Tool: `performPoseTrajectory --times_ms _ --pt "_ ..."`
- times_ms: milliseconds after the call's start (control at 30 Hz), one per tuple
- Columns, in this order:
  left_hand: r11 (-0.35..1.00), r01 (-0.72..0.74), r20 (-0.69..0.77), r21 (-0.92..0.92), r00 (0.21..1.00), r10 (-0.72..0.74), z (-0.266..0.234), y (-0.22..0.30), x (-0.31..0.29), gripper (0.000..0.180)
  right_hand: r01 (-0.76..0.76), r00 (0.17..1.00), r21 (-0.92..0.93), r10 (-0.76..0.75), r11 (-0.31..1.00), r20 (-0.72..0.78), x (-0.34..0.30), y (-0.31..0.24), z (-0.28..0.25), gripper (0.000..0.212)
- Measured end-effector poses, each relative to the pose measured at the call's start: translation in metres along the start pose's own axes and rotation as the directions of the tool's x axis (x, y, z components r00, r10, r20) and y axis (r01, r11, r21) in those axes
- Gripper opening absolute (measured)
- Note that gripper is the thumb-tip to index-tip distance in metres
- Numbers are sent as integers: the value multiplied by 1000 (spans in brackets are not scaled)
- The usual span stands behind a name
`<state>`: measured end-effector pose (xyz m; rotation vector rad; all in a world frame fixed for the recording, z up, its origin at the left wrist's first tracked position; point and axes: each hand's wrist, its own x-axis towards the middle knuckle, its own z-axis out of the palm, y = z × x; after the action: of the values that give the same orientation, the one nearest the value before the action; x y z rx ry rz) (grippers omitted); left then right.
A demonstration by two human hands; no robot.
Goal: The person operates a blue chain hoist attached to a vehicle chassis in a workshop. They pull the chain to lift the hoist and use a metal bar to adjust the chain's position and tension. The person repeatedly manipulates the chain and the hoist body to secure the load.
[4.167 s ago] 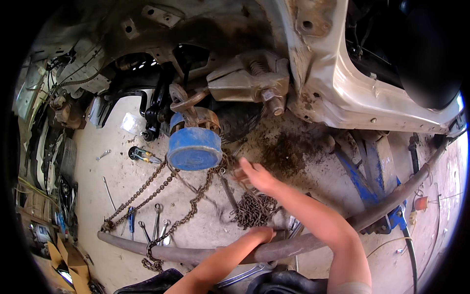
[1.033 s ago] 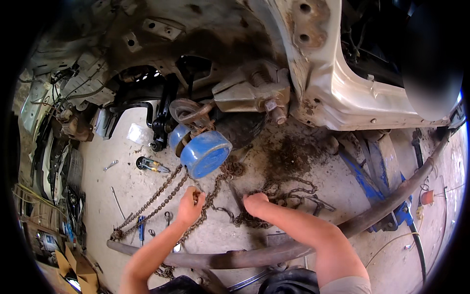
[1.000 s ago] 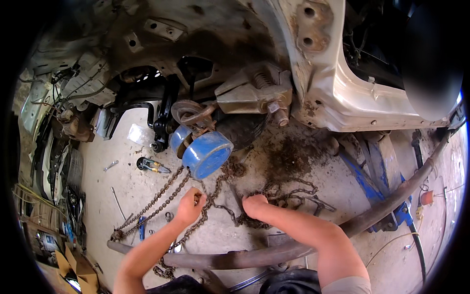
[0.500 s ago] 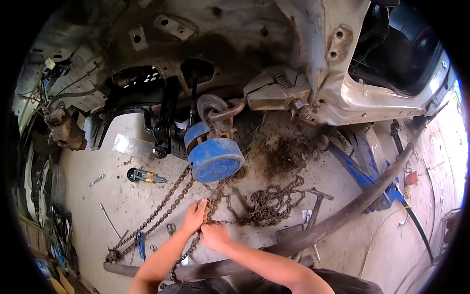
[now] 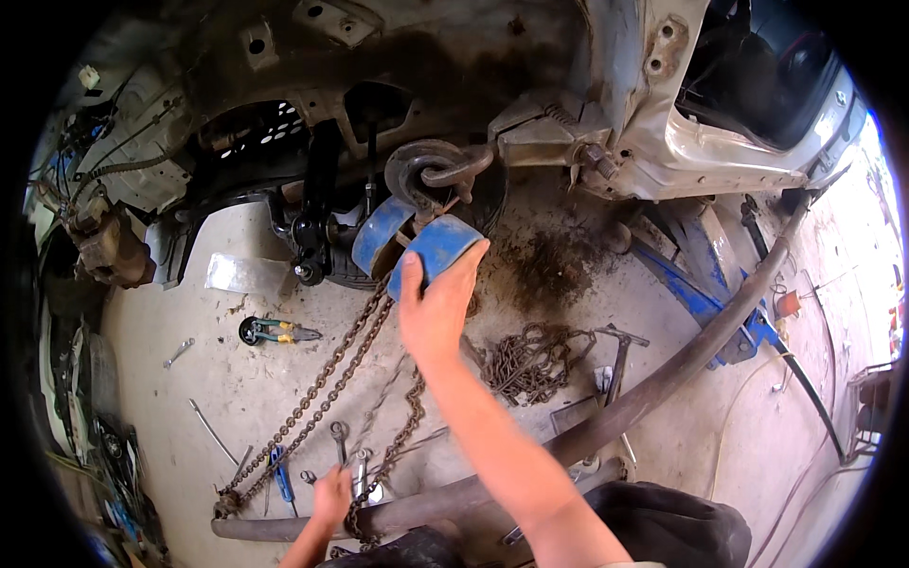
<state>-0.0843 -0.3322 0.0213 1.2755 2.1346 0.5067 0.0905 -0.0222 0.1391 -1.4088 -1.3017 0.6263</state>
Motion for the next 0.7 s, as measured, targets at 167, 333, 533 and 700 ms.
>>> performPoseTrajectory --times_ms 167,333,533,700 --pt "797 401 193 451 828 -526 -104 -51 -116 47 -76 996 134 67 988 66 8 6 -1 76" --pt "632 583 -274 510 807 -523 -139 -174 -339 36 -105 993 206 93 973 67 14 10 -2 73" --pt "125 847 -431 517 384 -816 -177 -85 -434 40 -111 991 207 94 972 91 14 14 -6 73" --pt "229 792 -317 566 465 -827 -188 -138 -412 43 -129 983 165 104 978 153 18 21 -6 74"
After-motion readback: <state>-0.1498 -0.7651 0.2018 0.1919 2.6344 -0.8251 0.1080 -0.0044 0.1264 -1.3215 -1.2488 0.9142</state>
